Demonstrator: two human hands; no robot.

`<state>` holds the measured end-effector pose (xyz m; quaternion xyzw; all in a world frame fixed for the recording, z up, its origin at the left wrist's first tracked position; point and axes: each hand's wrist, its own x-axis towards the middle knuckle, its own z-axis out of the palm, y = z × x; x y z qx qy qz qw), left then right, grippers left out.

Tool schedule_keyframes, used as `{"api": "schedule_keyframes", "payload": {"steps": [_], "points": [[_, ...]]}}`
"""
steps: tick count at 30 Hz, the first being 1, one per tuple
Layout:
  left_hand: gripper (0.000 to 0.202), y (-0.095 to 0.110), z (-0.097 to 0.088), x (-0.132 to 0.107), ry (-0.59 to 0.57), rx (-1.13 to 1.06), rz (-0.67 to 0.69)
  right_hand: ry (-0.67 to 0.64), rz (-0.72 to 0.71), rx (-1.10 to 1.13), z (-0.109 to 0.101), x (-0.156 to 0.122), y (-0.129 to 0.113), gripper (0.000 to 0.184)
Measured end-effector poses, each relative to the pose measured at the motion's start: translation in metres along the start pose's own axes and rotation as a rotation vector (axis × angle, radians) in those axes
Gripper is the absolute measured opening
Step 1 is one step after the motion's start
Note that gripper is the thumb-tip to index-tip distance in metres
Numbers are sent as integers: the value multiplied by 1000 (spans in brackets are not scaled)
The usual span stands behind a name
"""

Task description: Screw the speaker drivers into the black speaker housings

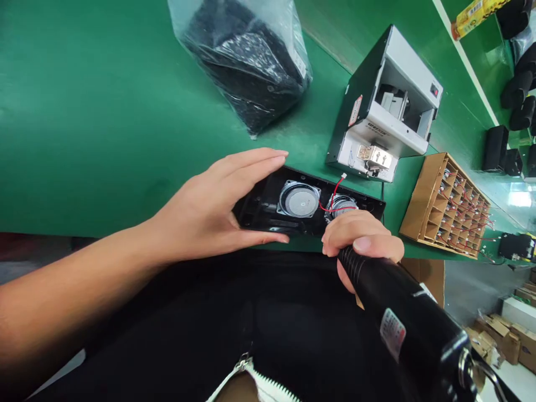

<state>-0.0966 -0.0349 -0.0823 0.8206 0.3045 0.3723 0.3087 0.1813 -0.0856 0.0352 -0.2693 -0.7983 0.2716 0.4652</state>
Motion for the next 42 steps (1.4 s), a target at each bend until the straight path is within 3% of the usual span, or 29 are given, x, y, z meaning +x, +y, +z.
{"api": "schedule_keyframes", "payload": {"steps": [3, 7, 9, 11, 12, 16, 18, 21, 24, 27, 31, 34, 37, 42], "points": [[121, 0, 2, 0, -15, 2, -16, 122, -77, 37, 16, -4, 13, 87], [117, -2, 4, 1, 6, 20, -3, 377, -131, 45, 41, -8, 23, 49], [119, -1, 0, 0, 25, 29, 29, 458, -108, 111, 45, -4, 20, 60], [119, 2, -8, 0, 26, 81, 57, 501, -35, 183, 37, 5, 10, 74], [114, 6, -13, 0, 34, 134, 55, 518, 7, 200, 28, 11, 5, 73], [53, 33, -34, 11, 54, 343, 47, 618, -4, 158, -25, 34, -11, 60], [27, 47, -40, 21, -61, 399, 62, 676, -41, 99, -52, 37, -11, 55], [31, 59, -43, 37, -252, 481, 52, 714, 26, 44, -75, 30, -5, 56], [30, 56, -40, 46, -325, 452, 73, 680, 133, 120, -75, 21, -2, 67], [23, 48, -34, 52, -350, 384, 103, 711, 215, 176, -66, 18, 2, 62], [25, 47, -33, 58, -352, 433, 153, 780, 140, 142, -59, 18, 11, 61], [26, 52, -36, 62, -370, 465, 139, 830, 175, 27, -61, 15, 14, 61], [26, 54, -37, 62, -374, 476, 154, 796, 219, -46, -63, 12, 10, 62], [25, 54, -37, 57, -355, 481, 152, 749, 228, 70, -60, 16, 0, 65]]}}
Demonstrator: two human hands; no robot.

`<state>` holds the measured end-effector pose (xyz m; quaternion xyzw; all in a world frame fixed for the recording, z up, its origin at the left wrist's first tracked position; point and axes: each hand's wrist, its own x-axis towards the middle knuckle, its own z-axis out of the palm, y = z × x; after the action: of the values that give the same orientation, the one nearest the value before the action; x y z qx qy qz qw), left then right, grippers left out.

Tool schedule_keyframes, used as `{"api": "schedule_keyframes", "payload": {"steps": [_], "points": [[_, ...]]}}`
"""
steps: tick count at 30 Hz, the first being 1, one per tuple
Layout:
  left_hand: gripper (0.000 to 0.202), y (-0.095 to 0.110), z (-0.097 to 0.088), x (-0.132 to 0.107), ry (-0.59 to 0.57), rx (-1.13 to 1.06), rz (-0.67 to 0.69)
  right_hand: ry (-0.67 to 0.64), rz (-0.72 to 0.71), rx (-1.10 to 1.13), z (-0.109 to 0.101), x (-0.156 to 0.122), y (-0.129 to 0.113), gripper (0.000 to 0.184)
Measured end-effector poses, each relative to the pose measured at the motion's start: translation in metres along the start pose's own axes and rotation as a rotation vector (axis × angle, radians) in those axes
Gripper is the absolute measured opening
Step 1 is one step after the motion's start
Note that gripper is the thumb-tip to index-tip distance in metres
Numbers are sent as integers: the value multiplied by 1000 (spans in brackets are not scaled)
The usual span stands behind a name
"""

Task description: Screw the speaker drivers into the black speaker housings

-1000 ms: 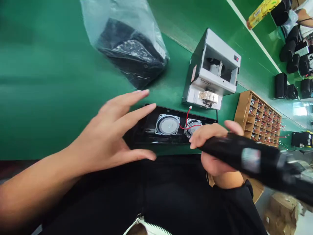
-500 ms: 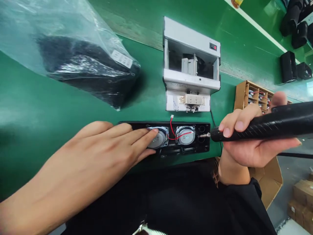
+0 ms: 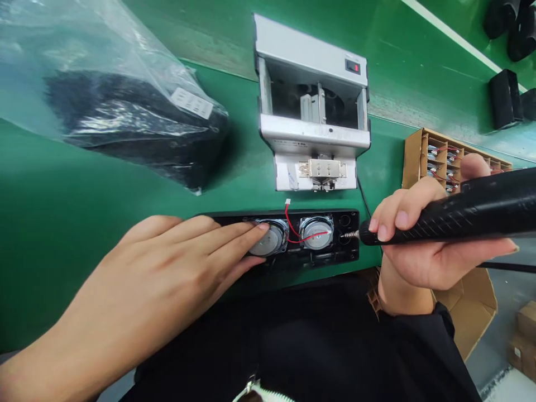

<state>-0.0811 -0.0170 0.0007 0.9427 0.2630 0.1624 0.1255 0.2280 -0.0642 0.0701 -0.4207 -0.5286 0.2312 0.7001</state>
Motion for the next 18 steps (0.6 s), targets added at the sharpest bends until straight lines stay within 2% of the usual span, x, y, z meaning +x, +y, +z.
{"api": "schedule_keyframes", "payload": {"steps": [4, 8, 13, 18], "points": [[26, 0, 2, -4, -10, -23, -34, 26, 66, 16, 3, -2, 0, 61], [24, -2, 3, -3, 56, -3, 16, 9, -16, 67, 3, -5, 2, 59], [19, -2, 1, -1, 78, 31, 30, -1, 191, 32, 5, -8, -15, 49], [22, -1, -1, -2, 5, 35, -25, 55, 244, -5, 11, -7, -22, 38]]}}
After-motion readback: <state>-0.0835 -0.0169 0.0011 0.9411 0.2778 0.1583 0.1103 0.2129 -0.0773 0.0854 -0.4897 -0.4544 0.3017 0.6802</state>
